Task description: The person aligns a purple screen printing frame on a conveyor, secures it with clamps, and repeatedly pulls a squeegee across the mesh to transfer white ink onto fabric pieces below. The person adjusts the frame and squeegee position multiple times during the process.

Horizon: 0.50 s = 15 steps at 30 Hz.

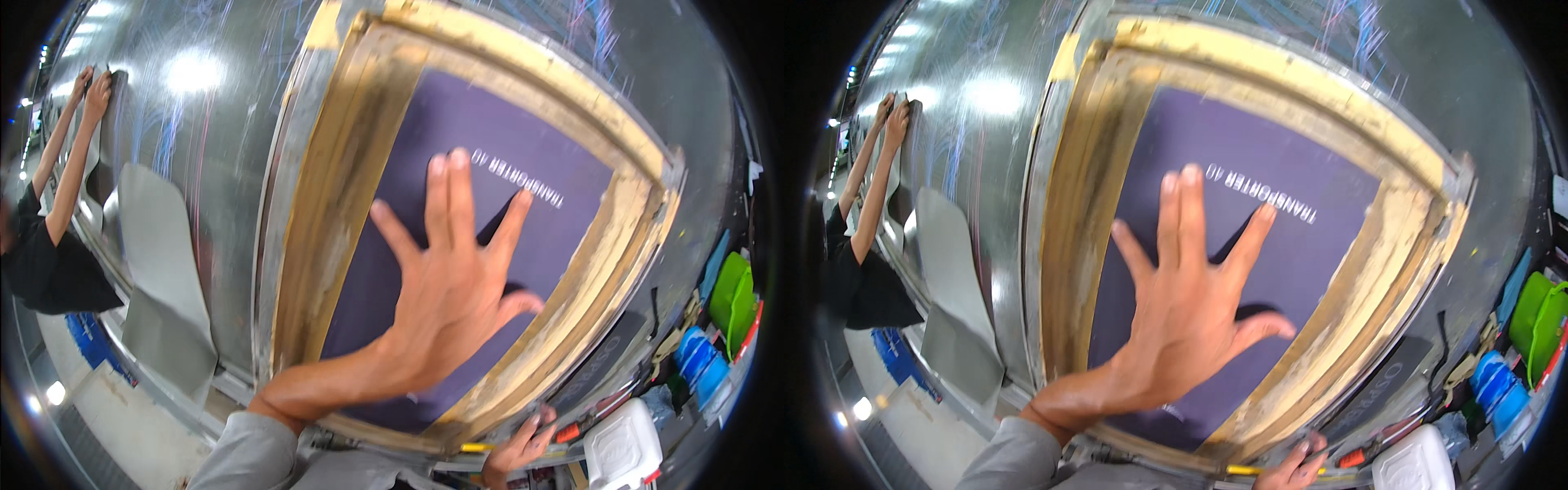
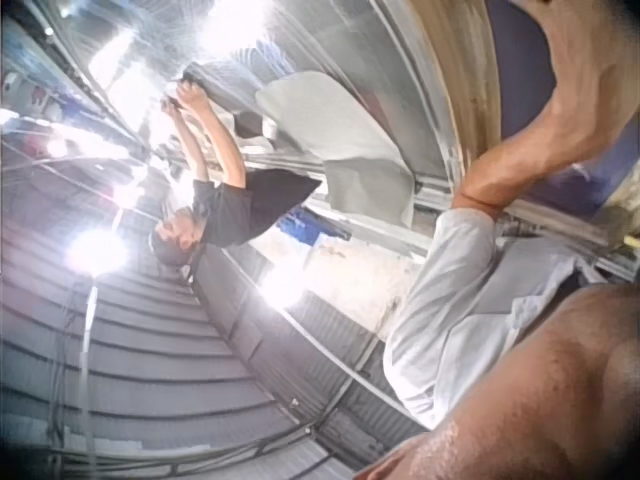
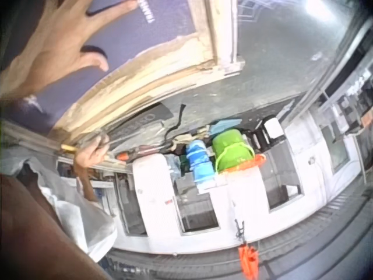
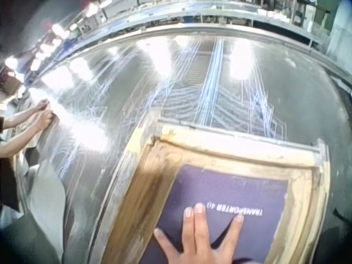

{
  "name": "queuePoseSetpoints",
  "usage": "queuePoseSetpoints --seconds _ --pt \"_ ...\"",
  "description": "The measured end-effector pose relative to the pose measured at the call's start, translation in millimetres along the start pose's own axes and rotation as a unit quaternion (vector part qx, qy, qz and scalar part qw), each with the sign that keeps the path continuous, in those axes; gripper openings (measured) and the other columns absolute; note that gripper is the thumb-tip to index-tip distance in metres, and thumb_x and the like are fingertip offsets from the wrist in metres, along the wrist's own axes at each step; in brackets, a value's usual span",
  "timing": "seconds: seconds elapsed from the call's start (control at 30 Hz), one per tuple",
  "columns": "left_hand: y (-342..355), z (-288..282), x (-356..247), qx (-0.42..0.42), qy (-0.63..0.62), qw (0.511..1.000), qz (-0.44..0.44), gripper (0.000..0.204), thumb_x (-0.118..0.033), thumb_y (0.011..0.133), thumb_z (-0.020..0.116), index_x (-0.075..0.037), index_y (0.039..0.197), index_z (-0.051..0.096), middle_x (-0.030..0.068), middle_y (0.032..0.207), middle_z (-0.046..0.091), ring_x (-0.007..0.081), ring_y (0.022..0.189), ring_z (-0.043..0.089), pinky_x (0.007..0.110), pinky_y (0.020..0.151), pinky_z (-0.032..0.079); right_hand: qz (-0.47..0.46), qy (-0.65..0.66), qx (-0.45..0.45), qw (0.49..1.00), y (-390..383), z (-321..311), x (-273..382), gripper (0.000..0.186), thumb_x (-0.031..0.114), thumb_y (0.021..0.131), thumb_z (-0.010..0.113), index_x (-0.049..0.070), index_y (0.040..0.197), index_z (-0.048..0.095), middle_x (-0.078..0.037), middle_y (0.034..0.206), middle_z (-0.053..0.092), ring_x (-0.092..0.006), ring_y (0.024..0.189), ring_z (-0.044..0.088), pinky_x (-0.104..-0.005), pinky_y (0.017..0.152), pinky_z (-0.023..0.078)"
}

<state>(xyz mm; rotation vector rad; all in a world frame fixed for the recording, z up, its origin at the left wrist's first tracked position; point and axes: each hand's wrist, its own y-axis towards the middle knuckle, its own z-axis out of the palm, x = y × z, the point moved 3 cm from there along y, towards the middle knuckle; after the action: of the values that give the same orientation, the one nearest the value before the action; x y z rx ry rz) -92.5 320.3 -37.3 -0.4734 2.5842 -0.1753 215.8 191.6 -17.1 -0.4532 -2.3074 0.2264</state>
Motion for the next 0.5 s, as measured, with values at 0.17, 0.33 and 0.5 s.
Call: queuePoseSetpoints --seconds 0.17,0.33,0.5 --pt "-9.9 -6.6 12.9 -0.097 -0.018 0.992 0.073 0.071 -0.05 0.078 0.081 -0.005 0.13 0.066 0.0403 0.146 0.044 0.0555 0.141 0.038 0.082 0.097 0.035 -0.01 -0.012 0.006 1.0 6.0 1.9 2.5 0.034 0.012 0.107 0.054 -0.013 0.129 0.055 -0.018 0.126 0.06 -0.0228 0.116 0.054 -0.0353 0.106 0.041" --pt "-29.5 -19.2 63.4 -0.105 -0.047 0.974 0.197 0.055 -0.04 0.104 0.058 0.008 0.131 0.063 0.036 0.128 0.063 0.0523 0.122 0.061 0.06 0.106 0.048 -0.049 -0.007 -0.034 0.998 7.0 15.9 21.1 0.027 0.014 0.105 0.054 -0.006 0.12 0.062 -0.012 0.117 0.062 -0.0194 0.107 0.055 -0.0327 0.1 0.043" --pt "-176.1 -12.1 100.9 -0.023 -0.102 0.984 0.146 0.066 -0.042 0.083 0.08 -0.008 0.137 0.063 0.0291 0.157 0.038 0.051 0.147 0.032 0.075 0.109 0.031 -0.055 0.038 -0.052 0.996 9.5 11.5 2.4 0.025 0.012 0.103 0.055 -0.005 0.118 0.064 -0.007 0.109 0.065 -0.0138 0.098 0.057 -0.0265 0.091 0.045"
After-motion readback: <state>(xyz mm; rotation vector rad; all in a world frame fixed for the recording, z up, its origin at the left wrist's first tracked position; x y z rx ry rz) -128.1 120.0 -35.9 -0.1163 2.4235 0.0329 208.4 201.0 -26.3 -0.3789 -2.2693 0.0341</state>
